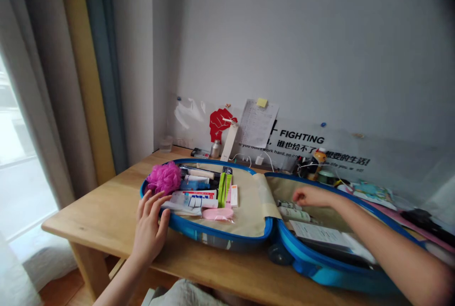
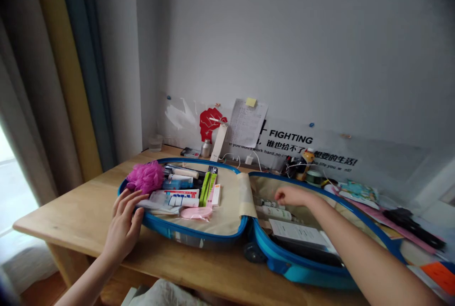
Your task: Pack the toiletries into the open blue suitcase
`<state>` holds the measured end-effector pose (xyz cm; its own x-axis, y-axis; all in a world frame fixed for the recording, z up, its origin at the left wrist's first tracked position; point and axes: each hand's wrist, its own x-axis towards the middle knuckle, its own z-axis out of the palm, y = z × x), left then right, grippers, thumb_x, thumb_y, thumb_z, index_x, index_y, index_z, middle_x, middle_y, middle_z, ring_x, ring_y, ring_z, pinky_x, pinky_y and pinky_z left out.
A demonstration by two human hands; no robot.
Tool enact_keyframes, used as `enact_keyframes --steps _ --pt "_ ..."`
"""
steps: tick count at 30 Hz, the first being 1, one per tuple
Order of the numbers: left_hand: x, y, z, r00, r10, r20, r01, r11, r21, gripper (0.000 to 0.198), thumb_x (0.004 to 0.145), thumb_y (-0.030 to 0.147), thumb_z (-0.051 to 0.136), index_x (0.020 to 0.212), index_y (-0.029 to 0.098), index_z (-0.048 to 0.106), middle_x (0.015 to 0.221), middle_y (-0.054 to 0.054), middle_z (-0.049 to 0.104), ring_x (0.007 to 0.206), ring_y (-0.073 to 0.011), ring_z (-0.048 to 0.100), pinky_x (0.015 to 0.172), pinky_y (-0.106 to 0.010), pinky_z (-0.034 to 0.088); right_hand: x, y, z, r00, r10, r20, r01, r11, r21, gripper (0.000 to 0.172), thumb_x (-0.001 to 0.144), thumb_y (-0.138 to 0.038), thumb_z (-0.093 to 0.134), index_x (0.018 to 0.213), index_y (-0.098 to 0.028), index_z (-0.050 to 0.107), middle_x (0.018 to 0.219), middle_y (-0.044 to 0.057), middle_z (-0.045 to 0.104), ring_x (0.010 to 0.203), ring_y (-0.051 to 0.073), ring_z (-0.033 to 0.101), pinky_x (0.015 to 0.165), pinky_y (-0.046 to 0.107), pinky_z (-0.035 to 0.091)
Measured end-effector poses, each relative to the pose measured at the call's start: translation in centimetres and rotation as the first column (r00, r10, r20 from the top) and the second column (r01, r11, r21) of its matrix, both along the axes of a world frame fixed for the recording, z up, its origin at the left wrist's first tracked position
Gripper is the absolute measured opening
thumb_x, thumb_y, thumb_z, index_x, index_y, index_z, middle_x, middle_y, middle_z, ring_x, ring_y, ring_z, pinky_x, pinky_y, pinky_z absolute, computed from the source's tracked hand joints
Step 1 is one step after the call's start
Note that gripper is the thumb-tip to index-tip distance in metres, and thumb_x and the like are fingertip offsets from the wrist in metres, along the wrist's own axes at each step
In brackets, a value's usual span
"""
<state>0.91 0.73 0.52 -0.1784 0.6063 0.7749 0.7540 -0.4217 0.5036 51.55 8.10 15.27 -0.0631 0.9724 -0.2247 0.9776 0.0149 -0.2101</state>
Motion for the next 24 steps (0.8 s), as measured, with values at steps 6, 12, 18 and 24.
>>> enact_keyframes --steps 6,12,18,24 --pt "-0.1 0.1 -0.2 1.000 -0.002 -0.025 0.003 1.000 0.018 0.033 0.098 0.035 0.040 0.119 0.024 0.062 0.128 -0.010 0.060 0.142 -0.0299 0.035 0.121 -0.055 0.027 1.3 -2.0 -3.3 0.997 -0.027 0.069 0.027 1.000 0.002 0.024 0.063 -0.006 0.070 0.082 -0.020 0.072 0.085 0.002 0.072 0.080 0.018 0.068 0.071 0.026 0.051" --pt "-0.2 0.1 -0.3 0.999 0.000 -0.050 0.001 1.000 0.030 0.032 0.099 0.035 0.039 0.121 0.024 0.061 0.129 -0.011 0.059 0.143 -0.0306 0.034 0.121 -0.056 0.027 1.1 -1.5 -4.0 0.985 -0.061 0.161 0.070 0.996 -0.049 0.025 0.073 -0.010 0.073 0.097 -0.017 0.069 0.098 0.004 0.071 0.092 0.019 0.067 0.085 0.033 0.053" --pt "-0.2 0.1 -0.3 0.999 0.000 -0.042 0.000 1.000 0.022 0.032 0.099 0.035 0.040 0.120 0.024 0.062 0.128 -0.010 0.060 0.144 -0.0303 0.034 0.121 -0.055 0.028 1.4 -2.6 -1.9 0.983 -0.045 0.178 0.071 0.987 -0.144 0.016 0.088 -0.028 0.068 0.103 -0.022 0.068 0.114 0.006 0.069 0.098 0.015 0.066 0.093 0.034 0.053" --pt "-0.1 0.1 -0.2 1.000 0.004 -0.030 -0.004 1.000 0.007 0.033 0.099 0.036 0.040 0.120 0.023 0.062 0.130 -0.011 0.059 0.144 -0.0302 0.034 0.121 -0.055 0.027 2.2 -6.5 -1.1 0.976 0.004 0.216 0.042 0.977 -0.207 0.048 0.053 -0.010 0.073 0.099 -0.025 0.071 0.094 0.002 0.074 0.093 0.024 0.072 0.080 0.030 0.054"
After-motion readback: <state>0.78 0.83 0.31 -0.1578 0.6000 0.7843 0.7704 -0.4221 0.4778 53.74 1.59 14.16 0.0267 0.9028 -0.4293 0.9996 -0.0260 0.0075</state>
